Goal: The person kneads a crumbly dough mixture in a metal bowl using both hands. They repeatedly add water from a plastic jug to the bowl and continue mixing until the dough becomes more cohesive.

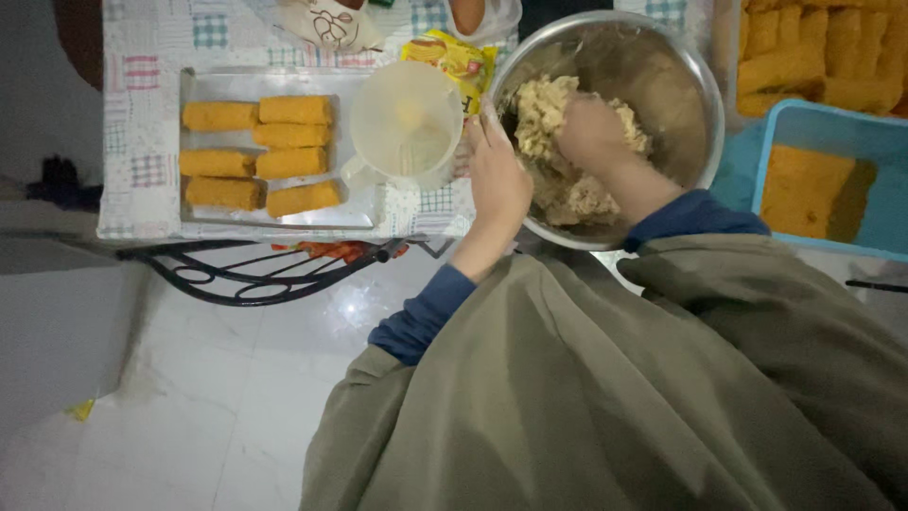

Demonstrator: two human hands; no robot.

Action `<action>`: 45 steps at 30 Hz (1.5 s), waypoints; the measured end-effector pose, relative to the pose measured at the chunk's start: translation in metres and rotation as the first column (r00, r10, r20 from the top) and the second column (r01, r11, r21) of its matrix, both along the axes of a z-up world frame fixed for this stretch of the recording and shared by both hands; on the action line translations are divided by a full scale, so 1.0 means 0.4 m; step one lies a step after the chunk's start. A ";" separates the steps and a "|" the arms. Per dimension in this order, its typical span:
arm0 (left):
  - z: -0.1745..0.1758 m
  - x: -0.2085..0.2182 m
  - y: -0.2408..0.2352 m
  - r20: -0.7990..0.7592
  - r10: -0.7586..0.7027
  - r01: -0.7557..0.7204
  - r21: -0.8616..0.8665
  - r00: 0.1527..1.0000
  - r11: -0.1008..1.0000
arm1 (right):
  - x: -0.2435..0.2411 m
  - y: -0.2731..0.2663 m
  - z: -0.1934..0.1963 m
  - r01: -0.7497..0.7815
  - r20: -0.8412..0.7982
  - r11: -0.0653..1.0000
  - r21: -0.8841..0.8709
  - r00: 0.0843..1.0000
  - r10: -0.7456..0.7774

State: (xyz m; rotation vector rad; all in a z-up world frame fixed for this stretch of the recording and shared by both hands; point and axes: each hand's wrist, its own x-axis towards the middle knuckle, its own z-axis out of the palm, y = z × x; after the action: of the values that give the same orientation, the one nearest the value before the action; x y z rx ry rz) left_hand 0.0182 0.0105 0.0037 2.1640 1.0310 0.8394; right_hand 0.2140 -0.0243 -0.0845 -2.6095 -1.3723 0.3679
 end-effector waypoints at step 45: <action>0.015 0.007 -0.014 -0.039 0.058 -0.065 -0.199 0.998 0.978 | -0.057 -0.056 0.074 -0.064 0.016 0.993 0.102 0.998 0.063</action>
State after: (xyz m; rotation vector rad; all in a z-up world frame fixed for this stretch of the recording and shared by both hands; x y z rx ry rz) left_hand 0.0210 0.0051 0.0095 1.9914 1.1529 0.6970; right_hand 0.1912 -0.0467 -0.0550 -2.4952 -1.4418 0.2816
